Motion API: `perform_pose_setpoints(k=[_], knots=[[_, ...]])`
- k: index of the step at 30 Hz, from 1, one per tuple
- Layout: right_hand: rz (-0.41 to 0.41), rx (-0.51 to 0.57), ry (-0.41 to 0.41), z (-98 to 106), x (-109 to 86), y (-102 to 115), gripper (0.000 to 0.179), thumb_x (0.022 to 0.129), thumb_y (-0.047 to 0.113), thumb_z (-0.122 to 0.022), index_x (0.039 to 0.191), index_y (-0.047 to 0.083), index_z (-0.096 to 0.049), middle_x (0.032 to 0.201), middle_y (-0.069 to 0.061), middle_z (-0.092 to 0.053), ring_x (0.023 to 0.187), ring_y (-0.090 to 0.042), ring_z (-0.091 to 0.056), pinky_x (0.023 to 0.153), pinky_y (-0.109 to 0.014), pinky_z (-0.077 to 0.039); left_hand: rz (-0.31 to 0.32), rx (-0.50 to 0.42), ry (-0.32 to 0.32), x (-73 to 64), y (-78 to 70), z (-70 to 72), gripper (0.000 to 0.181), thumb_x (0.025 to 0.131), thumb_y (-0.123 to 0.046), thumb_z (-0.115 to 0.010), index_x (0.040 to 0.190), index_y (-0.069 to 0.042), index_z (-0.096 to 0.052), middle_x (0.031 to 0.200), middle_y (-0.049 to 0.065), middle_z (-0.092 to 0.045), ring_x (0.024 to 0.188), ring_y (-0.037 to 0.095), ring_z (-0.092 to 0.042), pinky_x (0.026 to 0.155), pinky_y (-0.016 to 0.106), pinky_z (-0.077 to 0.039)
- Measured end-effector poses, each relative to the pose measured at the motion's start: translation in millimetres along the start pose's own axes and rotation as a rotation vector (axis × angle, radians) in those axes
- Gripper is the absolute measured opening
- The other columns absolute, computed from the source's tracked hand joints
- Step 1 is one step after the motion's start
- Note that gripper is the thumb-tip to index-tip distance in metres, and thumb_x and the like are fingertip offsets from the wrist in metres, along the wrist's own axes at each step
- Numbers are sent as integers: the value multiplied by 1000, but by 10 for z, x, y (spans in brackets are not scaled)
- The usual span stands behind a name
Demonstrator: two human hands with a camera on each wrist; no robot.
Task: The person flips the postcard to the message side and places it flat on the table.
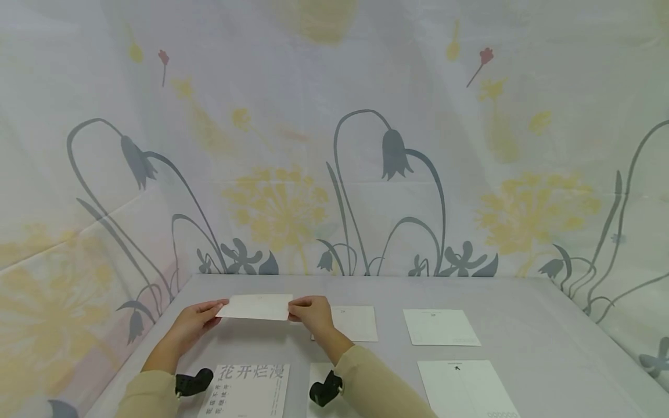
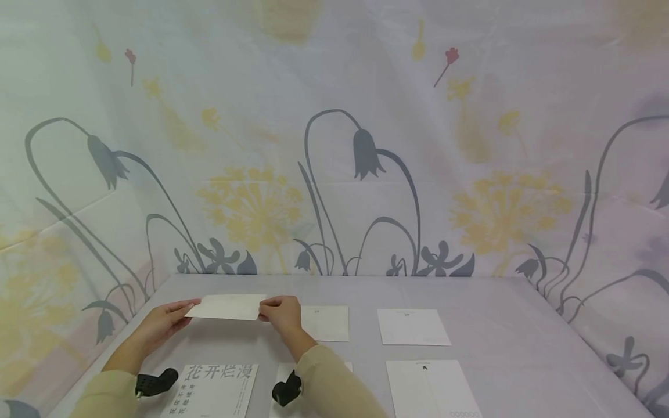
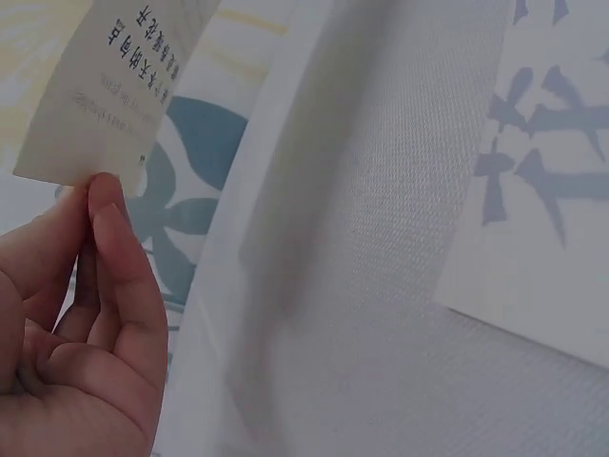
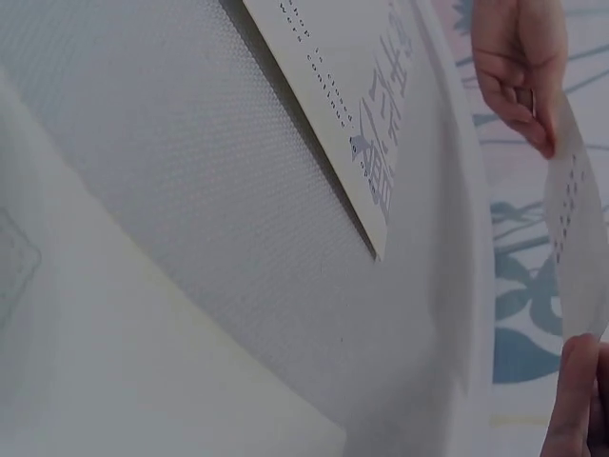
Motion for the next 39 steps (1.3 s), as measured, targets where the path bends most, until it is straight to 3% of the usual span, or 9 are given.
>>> perform_pose_setpoints(k=[8, 13, 22, 28, 34, 39], knots=[[-20, 33, -28, -20, -10, -29, 25, 77, -12, -65, 101, -10, -65, 73, -9, -62, 59, -12, -62, 59, -27, -55, 41, 3, -3, 8, -8, 10, 49, 93, -16, -58, 131, 11, -43, 105, 3, -63, 82, 7, -59, 73, 21, -51], [-32, 34, -32, -31, -23, -46, 26, 77, -12, -65, 103, -11, -64, 74, -10, -62, 58, -13, -62, 58, -27, -55, 50, 66, -2, 3, -13, -9, 46, 92, -16, -59, 128, 11, -48, 97, 3, -66, 80, 12, -60, 68, 23, -52], [-39, -9, -3, -54, -11, -77, 31, 74, -12, -66, 105, -11, -63, 75, -7, -58, 58, -11, -57, 59, -27, -55, 20, 197, -1, 2, 2, -30, 50, 86, -7, -64, 128, 12, -45, 113, 18, -59, 82, 14, -58, 72, 29, -52], [-68, -53, 19, -59, -32, -120, 34, 75, -13, -64, 108, -11, -61, 72, -5, -57, 56, -11, -56, 57, -27, -55, 13, 272, -16, 30, 49, -38, 52, 82, -5, -69, 126, 12, -47, 109, 19, -58, 83, 15, -58, 73, 32, -53], [-76, -64, 42, -76, -52, -131, 38, 73, -15, -64, 111, -12, -59, 74, -4, -56, 59, -11, -55, 58, -27, -54, 28, 332, -21, 35, 53, -56, 55, 79, -4, -70, 127, 10, -48, 115, 23, -55, 85, 16, -57, 71, 29, -52], [-90, -133, 56, -69, -45, -151, 41, 70, -12, -65, 111, -10, -60, 77, -3, -57, 62, -11, -53, 59, -24, -53, 37, 388, -9, 38, 60, -80, 56, 77, -1, -70, 127, 10, -47, 120, 28, -51, 91, 23, -57, 71, 30, -51]])
Point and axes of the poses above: each hand's wrist, its own x-axis towards the middle knuckle, its own z-axis out of the back of the hand, y = z × x, the point moved 3 cm from there along x, towards the middle knuckle
